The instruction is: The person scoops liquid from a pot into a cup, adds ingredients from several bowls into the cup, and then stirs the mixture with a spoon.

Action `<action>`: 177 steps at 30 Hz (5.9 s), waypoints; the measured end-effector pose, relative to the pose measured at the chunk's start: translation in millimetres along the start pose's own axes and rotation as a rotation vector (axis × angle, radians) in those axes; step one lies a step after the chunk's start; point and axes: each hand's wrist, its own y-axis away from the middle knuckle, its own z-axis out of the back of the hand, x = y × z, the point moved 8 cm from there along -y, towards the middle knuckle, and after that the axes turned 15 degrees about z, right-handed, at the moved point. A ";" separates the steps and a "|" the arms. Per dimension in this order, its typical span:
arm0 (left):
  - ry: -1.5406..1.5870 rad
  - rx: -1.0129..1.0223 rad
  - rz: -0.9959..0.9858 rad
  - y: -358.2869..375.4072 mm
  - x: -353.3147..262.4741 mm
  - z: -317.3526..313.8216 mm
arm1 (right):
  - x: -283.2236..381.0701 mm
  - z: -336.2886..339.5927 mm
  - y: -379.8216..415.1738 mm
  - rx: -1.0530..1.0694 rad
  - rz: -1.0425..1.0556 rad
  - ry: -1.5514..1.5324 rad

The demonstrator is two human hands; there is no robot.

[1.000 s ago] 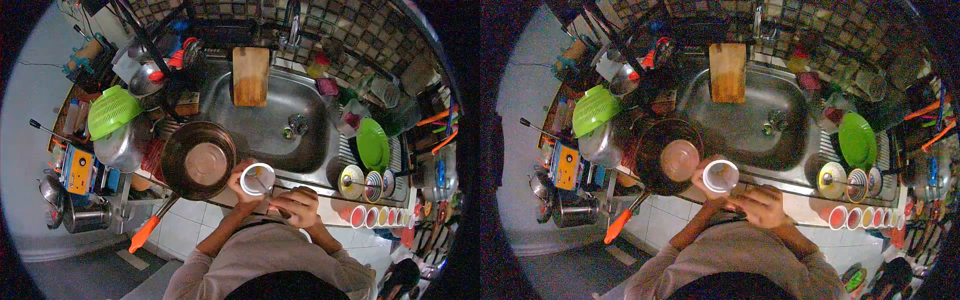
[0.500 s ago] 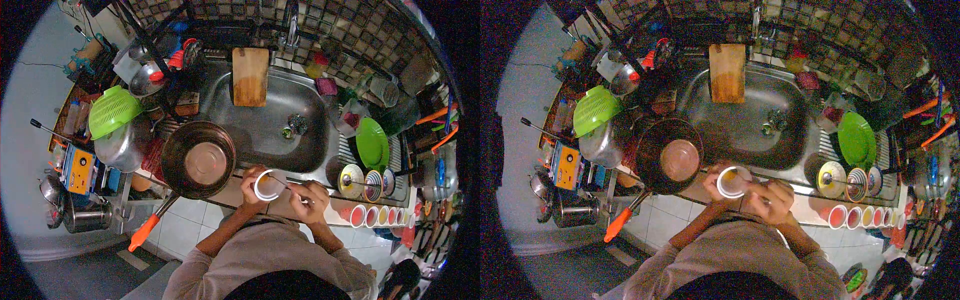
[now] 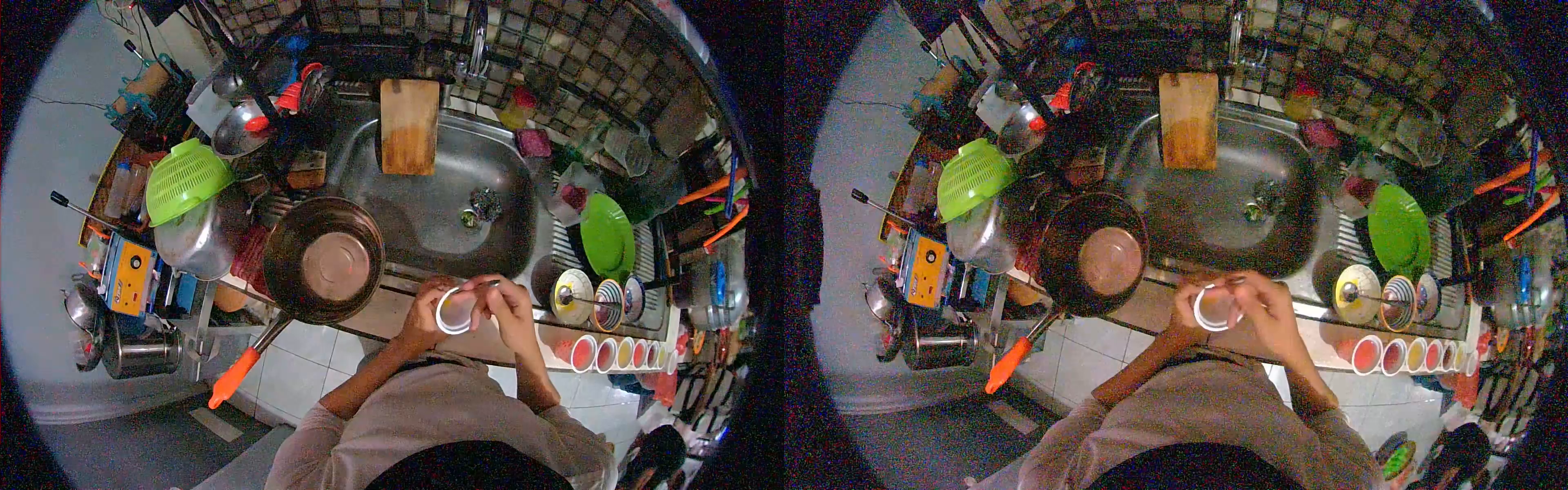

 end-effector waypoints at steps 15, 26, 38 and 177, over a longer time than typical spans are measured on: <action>-0.013 -0.234 0.156 6.9 35.4 11.8 | 0.0 27.3 25.8 -0.236 0.199 0.492; 0.112 -0.011 0.290 18.5 35.0 -8.0 | 0.3 6.1 61.5 -0.240 0.097 0.445; 0.173 0.065 0.285 37.0 51.6 -26.8 | 9.6 15.4 88.3 -0.269 -0.072 0.387; -0.112 -0.047 0.177 -32.2 11.3 -0.9 | 48.6 48.7 6.1 -0.195 0.445 0.726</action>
